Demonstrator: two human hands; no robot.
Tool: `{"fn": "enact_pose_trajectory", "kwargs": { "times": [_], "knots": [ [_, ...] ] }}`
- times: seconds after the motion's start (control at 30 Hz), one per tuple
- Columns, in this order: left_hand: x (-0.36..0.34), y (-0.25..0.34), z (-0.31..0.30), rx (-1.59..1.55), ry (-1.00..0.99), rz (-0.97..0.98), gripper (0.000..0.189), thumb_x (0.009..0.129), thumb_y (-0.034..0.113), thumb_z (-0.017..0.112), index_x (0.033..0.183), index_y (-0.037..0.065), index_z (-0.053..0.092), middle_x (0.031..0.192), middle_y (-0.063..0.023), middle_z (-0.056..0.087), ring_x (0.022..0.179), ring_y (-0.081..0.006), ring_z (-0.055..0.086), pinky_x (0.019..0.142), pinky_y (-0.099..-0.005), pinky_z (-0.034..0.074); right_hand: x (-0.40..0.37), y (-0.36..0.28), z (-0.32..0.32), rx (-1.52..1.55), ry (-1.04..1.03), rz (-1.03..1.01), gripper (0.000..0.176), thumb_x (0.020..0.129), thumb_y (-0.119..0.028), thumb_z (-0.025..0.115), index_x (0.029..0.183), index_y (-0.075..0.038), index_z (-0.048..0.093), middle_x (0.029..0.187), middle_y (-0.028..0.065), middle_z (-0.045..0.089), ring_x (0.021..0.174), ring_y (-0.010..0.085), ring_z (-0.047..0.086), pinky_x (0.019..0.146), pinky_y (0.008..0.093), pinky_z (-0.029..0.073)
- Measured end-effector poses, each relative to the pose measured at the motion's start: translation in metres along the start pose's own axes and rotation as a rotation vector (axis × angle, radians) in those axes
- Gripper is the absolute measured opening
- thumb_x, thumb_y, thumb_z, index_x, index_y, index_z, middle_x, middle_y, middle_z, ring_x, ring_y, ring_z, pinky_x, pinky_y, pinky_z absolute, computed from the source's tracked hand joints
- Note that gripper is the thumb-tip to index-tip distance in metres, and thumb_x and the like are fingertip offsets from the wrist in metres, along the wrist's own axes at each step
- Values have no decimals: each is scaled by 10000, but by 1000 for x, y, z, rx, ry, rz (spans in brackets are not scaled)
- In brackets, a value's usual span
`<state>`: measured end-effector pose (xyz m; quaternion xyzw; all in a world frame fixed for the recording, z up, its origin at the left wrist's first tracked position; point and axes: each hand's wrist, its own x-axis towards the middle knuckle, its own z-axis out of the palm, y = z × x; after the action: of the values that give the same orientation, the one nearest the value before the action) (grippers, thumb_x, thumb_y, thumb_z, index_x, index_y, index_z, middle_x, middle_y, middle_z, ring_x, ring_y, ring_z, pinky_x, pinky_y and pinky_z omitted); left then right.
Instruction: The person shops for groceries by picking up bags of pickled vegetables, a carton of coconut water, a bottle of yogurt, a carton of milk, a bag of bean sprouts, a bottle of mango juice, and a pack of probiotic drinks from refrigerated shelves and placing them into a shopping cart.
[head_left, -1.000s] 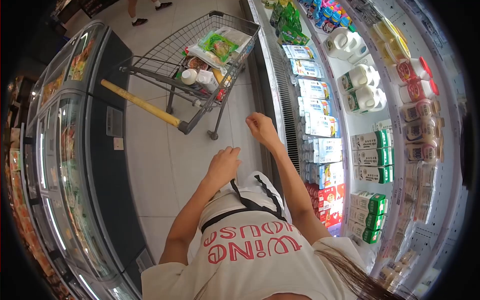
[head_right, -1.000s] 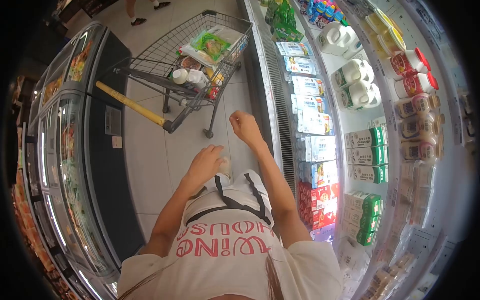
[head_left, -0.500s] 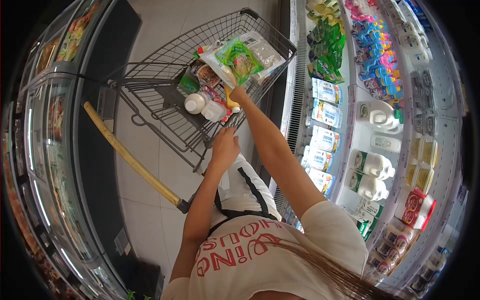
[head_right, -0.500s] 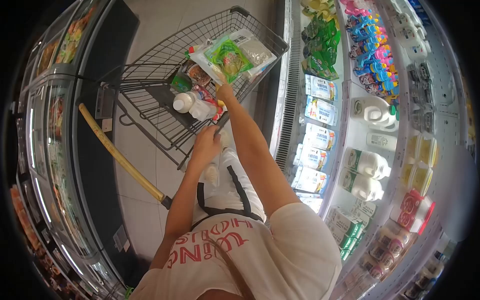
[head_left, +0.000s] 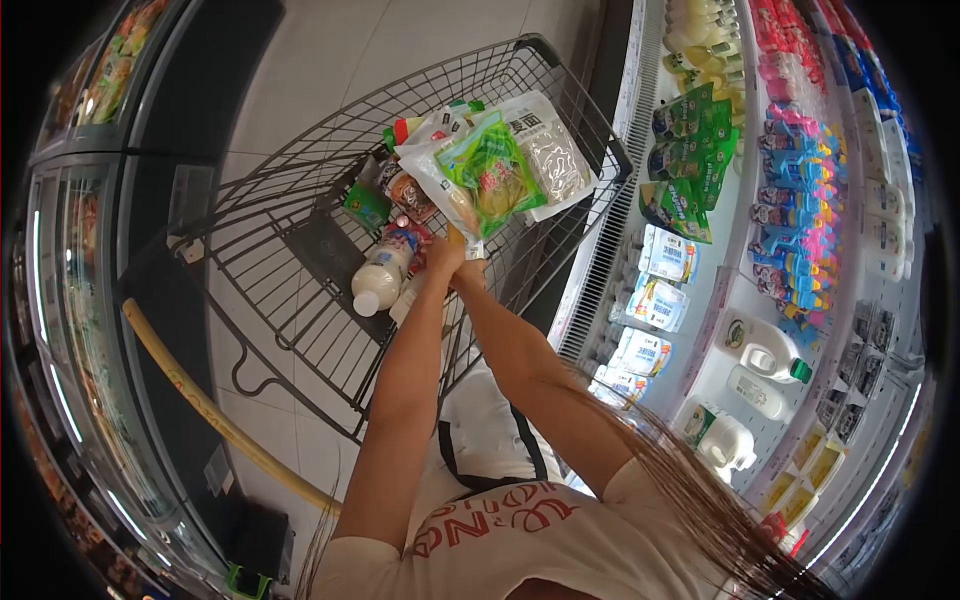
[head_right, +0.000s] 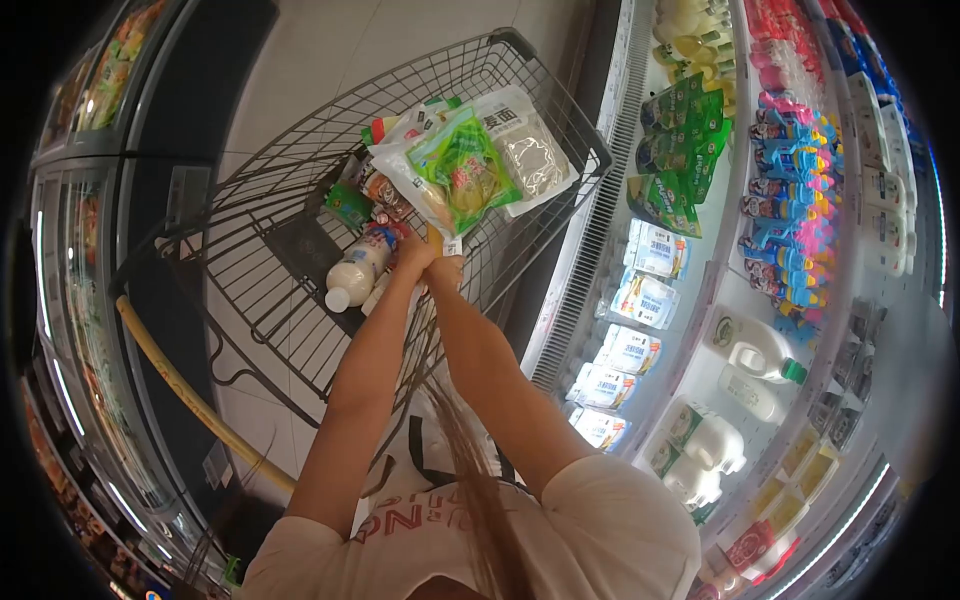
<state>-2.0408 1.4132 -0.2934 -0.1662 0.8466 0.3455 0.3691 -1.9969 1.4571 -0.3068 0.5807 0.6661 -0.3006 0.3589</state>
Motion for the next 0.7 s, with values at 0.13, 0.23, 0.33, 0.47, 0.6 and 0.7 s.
{"fn": "enact_pose_trajectory", "kwargs": {
  "times": [0.13, 0.23, 0.33, 0.47, 0.6, 0.7],
  "knots": [
    [28, -22, 36, -99, -142, 12, 451, 814, 250, 543, 1132, -69, 570, 1164, -304, 556, 1116, -413, 540, 933, -424, 430, 30, 12, 1, -4, -140, -21, 1090, 753, -321, 726, 1414, 36, -63, 1259, 253, 515, 1135, 330, 562, 938, 432, 464],
    [64, -63, 62, -227, -326, -29, 459, 837, 206, 534, 1224, -40, 515, 1204, -249, 530, 1071, -371, 536, 868, -410, 441, 37, 11, 2, 17, -208, -48, 1128, 756, -326, 725, 1416, 50, -109, 1246, 236, 538, 1098, 335, 588, 898, 420, 493],
    [43, -40, 42, -473, -402, -195, 394, 838, 174, 525, 1170, -37, 544, 1085, -196, 586, 962, -288, 561, 776, -401, 456, 27, 11, 2, -116, -24, -157, 1115, 755, -312, 731, 1406, 101, -74, 1216, 223, 563, 1080, 313, 602, 869, 400, 510],
    [51, -58, 56, -410, -353, -38, 369, 857, 169, 501, 1146, -56, 548, 1068, -205, 595, 963, -278, 571, 805, -399, 465, 5, 3, -10, -373, 55, -288, 990, 782, -349, 689, 1382, 140, 72, 1067, 220, 643, 962, 286, 663, 788, 362, 542],
    [53, -69, 62, -477, -375, -59, 399, 874, 211, 490, 1172, -48, 541, 1128, -209, 576, 997, -273, 564, 839, -393, 461, 19, 5, 4, -360, 196, -320, 822, 815, -277, 660, 1353, 136, 196, 1030, 201, 634, 875, 301, 672, 685, 332, 559],
    [46, -63, 39, -335, -296, -105, 403, 887, 221, 480, 1193, -34, 538, 1173, -200, 558, 1023, -269, 558, 845, -389, 460, 37, 1, 47, -364, 455, -188, 762, 854, -376, 594, 1359, 83, 253, 1003, 236, 590, 842, 307, 640, 624, 325, 559]
  ]
}}
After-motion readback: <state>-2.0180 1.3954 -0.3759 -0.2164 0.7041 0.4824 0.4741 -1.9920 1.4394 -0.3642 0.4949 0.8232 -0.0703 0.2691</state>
